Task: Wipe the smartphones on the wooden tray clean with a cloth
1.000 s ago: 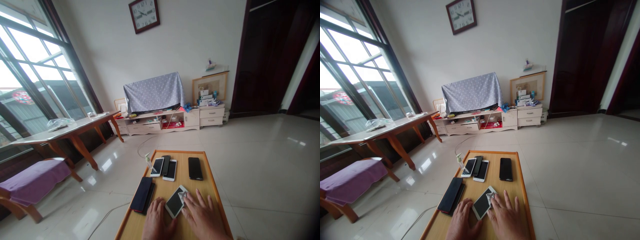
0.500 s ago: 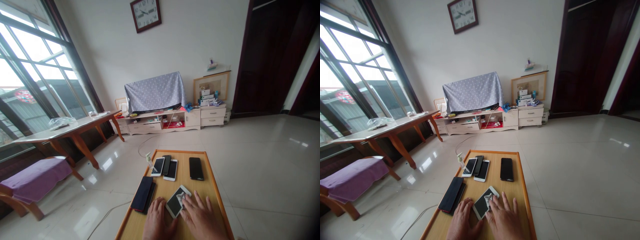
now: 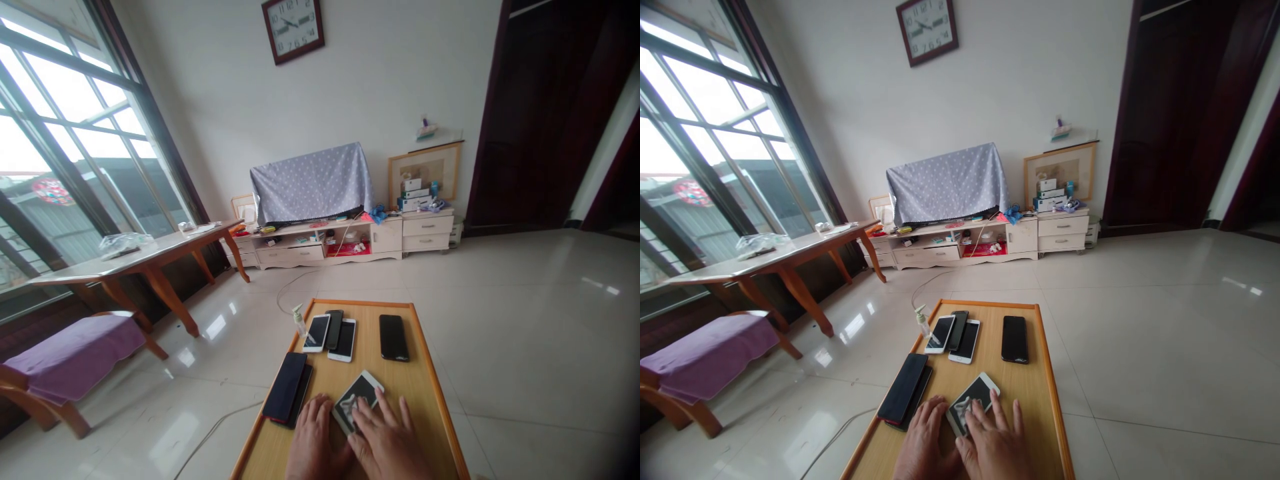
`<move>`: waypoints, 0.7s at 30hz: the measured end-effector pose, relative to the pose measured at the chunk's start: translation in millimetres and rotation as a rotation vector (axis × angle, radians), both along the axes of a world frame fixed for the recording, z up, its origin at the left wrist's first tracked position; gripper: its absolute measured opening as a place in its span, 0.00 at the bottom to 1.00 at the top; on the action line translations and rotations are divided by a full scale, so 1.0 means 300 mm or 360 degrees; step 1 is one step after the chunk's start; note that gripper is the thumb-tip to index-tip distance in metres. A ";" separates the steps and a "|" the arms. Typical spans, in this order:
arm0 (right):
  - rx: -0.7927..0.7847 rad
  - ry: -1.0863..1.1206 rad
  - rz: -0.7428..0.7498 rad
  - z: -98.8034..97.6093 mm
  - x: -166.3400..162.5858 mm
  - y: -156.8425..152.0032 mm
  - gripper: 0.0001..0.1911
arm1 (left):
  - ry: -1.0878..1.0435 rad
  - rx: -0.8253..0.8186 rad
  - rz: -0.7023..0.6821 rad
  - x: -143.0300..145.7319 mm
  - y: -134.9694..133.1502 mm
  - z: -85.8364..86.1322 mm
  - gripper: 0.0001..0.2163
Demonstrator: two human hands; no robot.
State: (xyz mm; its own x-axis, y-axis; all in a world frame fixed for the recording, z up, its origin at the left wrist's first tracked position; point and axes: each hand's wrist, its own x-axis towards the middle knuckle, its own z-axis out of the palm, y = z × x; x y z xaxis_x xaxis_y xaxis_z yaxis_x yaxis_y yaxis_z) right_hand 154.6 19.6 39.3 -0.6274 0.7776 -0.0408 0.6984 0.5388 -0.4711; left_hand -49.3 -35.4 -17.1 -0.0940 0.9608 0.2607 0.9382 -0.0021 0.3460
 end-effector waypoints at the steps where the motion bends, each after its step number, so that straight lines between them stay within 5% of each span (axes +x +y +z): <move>1: 0.0075 -0.0014 -0.0086 -0.011 0.015 0.022 0.28 | 0.0003 0.0025 0.0011 0.006 -0.002 0.007 0.25; 6: 0.0211 -0.0069 -0.0261 -0.042 0.032 0.071 0.32 | 0.0006 0.0023 0.0049 0.018 -0.005 0.025 0.26; 14: -0.0143 0.0021 0.0160 0.017 -0.059 -0.035 0.28 | 0.0037 -0.0104 0.0007 -0.009 0.000 -0.001 0.27; 21: 0.0201 -0.0063 -0.0267 -0.032 -0.014 0.089 0.30 | -0.0005 0.0047 0.0048 0.028 -0.006 0.036 0.26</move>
